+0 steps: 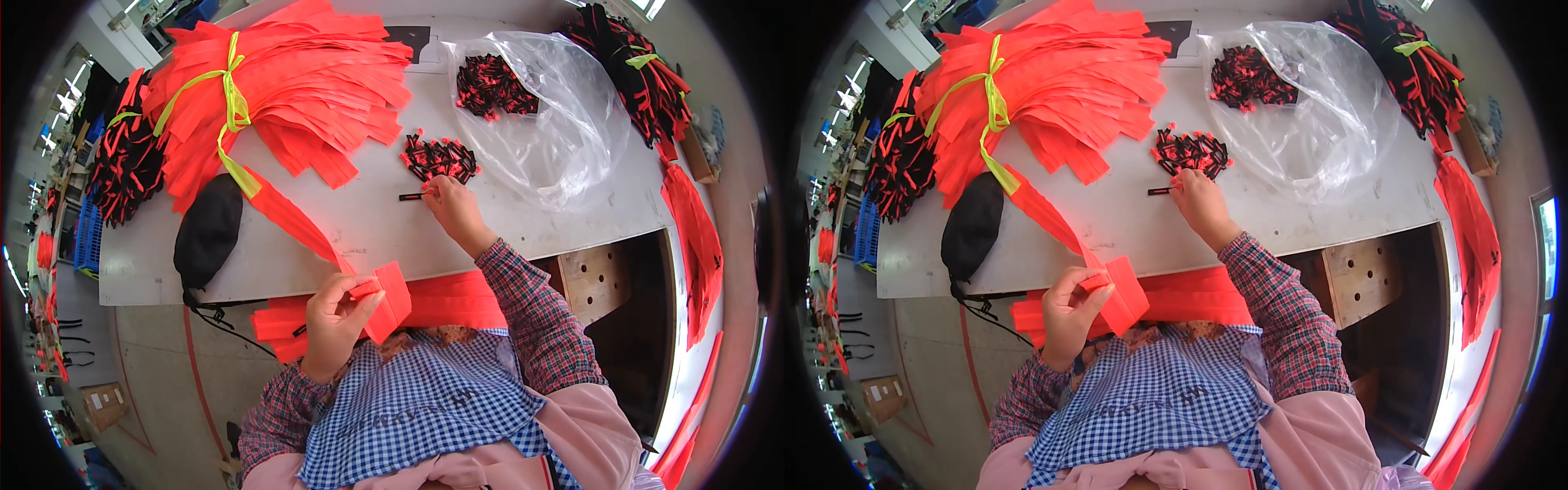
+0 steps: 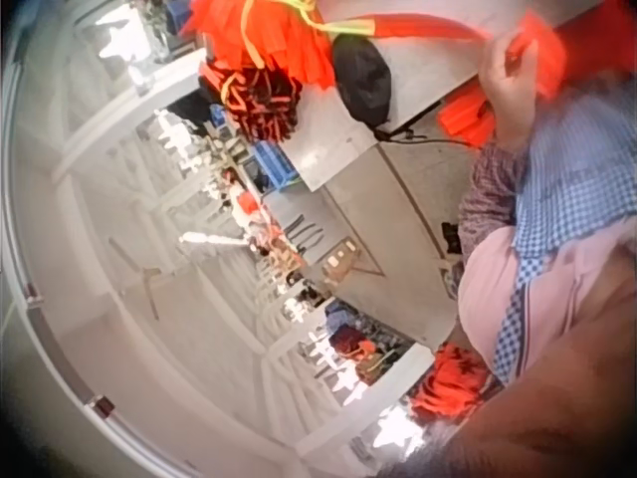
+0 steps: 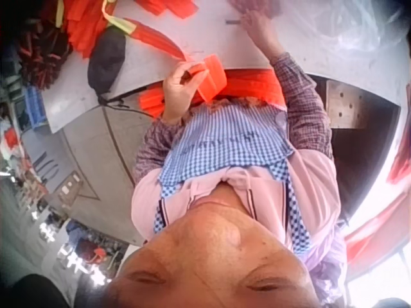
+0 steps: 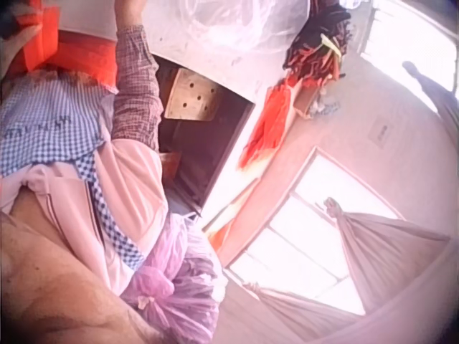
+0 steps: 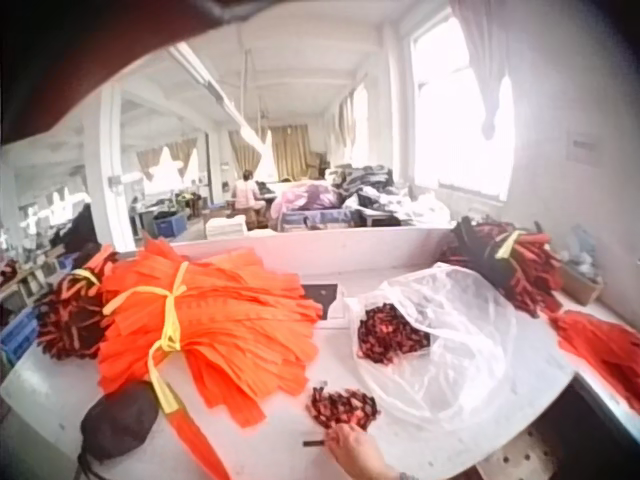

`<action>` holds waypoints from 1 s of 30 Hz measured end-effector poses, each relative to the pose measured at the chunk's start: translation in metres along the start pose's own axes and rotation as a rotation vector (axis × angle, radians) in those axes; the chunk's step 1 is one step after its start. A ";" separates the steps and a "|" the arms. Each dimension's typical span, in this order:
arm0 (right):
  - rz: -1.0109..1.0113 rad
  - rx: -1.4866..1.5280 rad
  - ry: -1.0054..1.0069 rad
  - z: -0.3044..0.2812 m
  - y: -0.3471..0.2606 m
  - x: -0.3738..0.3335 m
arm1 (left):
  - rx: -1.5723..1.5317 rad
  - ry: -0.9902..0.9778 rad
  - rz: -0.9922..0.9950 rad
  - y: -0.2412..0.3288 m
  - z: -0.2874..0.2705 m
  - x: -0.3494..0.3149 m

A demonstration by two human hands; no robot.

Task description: The person attaches zipper pulls onto fabric straps by hand, taking straps from a bundle, sliding a zipper pull onto each strap, and placing the assembled straps into a stack.

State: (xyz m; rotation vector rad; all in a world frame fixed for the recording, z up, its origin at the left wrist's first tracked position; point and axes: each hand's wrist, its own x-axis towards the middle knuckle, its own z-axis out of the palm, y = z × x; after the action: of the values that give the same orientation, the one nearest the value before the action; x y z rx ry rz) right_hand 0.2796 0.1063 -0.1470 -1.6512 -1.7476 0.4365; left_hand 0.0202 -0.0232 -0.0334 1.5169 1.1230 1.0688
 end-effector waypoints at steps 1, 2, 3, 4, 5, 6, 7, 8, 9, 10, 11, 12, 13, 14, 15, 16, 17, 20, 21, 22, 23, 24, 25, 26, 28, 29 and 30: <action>-0.007 0.003 0.003 0.003 0.003 0.003 | 0.003 0.005 0.006 -0.001 -0.002 0.000; -0.023 -0.070 -0.004 0.005 0.007 0.005 | -0.019 0.012 -0.001 -0.003 -0.003 0.001; -0.040 -0.142 -0.013 0.006 0.007 0.007 | -0.042 0.022 -0.010 -0.005 -0.005 0.002; -0.046 -0.140 -0.011 0.007 0.008 0.007 | -0.039 0.027 -0.005 -0.006 -0.007 0.002; -0.052 -0.131 -0.002 0.007 0.009 0.006 | -0.044 0.038 -0.017 -0.007 -0.009 0.003; -0.060 -0.123 0.006 0.005 0.009 0.005 | -0.050 0.050 -0.029 -0.007 -0.010 0.003; -0.065 -0.122 0.010 0.003 0.009 0.004 | -0.048 0.053 -0.024 -0.006 -0.010 0.003; -0.089 -0.065 0.009 -0.001 0.009 0.002 | -0.064 0.063 -0.033 -0.005 -0.011 0.004; -0.115 -0.008 0.006 -0.006 0.008 -0.001 | -0.080 0.074 -0.043 -0.004 -0.011 0.004; -0.120 -0.008 0.007 -0.014 0.002 -0.005 | -0.079 0.078 -0.040 -0.004 -0.011 0.004; -0.068 0.134 -0.023 -0.022 -0.003 -0.009 | -0.095 0.088 -0.036 -0.003 -0.012 0.005; -0.015 0.274 -0.053 -0.033 -0.011 -0.015 | -0.112 0.096 -0.032 -0.002 -0.012 0.006; -0.019 0.275 -0.056 -0.042 -0.020 -0.021 | -0.112 0.101 -0.031 -0.002 -0.013 0.006; 0.007 0.458 -0.075 -0.051 -0.029 -0.028 | -0.115 0.108 -0.039 -0.002 -0.013 0.007; 0.036 0.637 -0.089 -0.063 -0.040 -0.035 | -0.121 0.109 -0.047 0.000 -0.013 0.009; 0.037 0.637 -0.093 -0.075 -0.054 -0.043 | -0.122 0.112 -0.049 0.001 -0.012 0.010; 0.001 0.804 -0.150 -0.089 -0.072 -0.050 | -0.129 0.128 -0.014 0.003 -0.010 0.013; -0.079 1.012 -0.279 -0.110 -0.108 -0.062 | -0.118 0.117 0.056 0.009 -0.004 0.018; -0.128 1.052 -0.344 -0.113 -0.116 -0.064 | -0.100 0.086 0.097 0.012 -0.002 0.018; -0.142 1.062 -0.419 -0.115 -0.122 -0.064 | -0.101 0.083 0.095 0.015 -0.001 0.017; -0.140 1.062 -0.417 -0.114 -0.127 -0.065 | -0.069 0.056 0.104 0.019 0.000 0.015; -0.218 0.976 -0.401 -0.111 -0.130 -0.065 | -0.037 0.030 0.115 0.023 0.001 0.014; -0.296 0.888 -0.385 -0.110 -0.134 -0.065 | -0.037 0.028 0.116 0.027 0.003 0.014; -0.310 0.827 -0.369 -0.109 -0.138 -0.064 | 0.010 0.008 0.134 0.031 0.004 0.013; -0.338 0.789 -0.361 -0.106 -0.144 -0.065 | 0.059 -0.008 0.153 0.033 0.004 0.011; -0.363 0.751 -0.351 -0.105 -0.145 -0.066 | 0.084 -0.004 0.186 0.030 0.004 0.011; -0.364 0.751 -0.352 -0.104 -0.146 -0.066 | 0.109 0.000 0.218 0.029 0.004 0.010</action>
State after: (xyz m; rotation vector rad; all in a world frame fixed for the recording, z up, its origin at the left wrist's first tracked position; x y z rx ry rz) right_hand 0.2388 0.0005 0.0067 -0.7416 -1.7614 1.0932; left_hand 0.0304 -0.0183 -0.0050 1.7563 1.0471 1.1687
